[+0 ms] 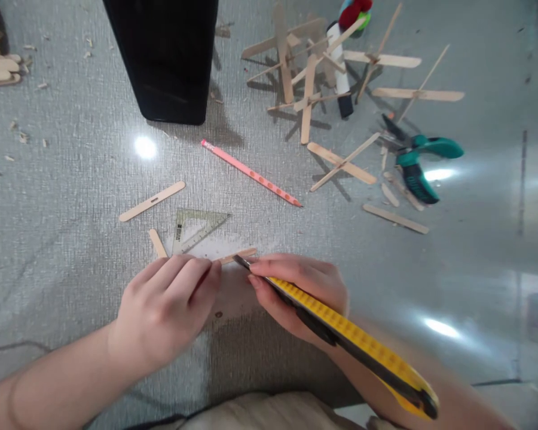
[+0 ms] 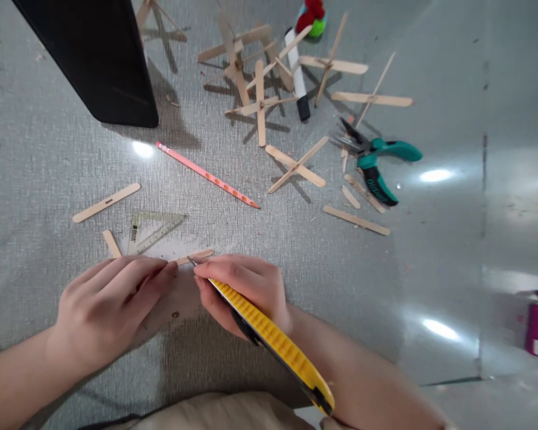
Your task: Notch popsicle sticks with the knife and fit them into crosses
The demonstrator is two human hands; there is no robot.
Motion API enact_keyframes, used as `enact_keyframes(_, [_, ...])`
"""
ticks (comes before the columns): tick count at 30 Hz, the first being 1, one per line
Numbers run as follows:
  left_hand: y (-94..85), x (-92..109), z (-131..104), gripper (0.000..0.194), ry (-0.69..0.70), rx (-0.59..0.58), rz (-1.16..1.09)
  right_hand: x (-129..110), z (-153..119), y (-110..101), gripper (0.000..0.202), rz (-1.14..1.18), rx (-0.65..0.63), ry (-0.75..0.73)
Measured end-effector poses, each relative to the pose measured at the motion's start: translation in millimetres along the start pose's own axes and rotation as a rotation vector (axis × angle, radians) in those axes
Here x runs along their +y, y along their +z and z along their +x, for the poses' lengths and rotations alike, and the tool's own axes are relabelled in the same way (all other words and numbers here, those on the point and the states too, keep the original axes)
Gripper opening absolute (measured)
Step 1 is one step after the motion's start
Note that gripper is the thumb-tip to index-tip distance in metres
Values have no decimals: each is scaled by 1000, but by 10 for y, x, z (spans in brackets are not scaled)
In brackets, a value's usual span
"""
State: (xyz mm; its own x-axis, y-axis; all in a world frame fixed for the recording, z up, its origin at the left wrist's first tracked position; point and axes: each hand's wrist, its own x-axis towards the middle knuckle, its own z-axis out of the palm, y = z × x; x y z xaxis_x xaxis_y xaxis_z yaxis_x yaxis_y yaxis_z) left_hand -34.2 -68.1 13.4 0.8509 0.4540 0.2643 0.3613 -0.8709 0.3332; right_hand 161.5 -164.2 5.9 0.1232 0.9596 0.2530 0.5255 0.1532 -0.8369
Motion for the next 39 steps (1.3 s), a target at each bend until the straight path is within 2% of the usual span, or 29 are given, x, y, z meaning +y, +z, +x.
enact_keyframes(8, [-6,-27,-10,14,62,-24,47,8,-15,-1,31,13,20,28])
enact_keyframes(14, [17,-17,-31,25,6,-6,24,-23,-10,-57,22,37,84,91])
enact_keyframes(18, [7,-16,3,14,-28,-17,-17,4,-66,-77,22,154,149,164])
enact_keyframes(21, [-5,-26,-17,15,6,-11,-25,57,-107,-81,21,250,211,211])
enact_keyframes(25, [-8,-44,-41,18,78,-15,-45,111,-114,-78,16,241,261,254])
enact_keyframes(30, [1,-45,-6,16,84,23,-62,102,-80,-87,12,195,232,249])
enact_keyframes(36, [17,-25,-46,14,119,-10,-116,65,-55,-106,15,164,190,236])
enact_keyframes(39, [19,-62,-19,10,99,49,-170,79,-77,-95,13,179,204,252])
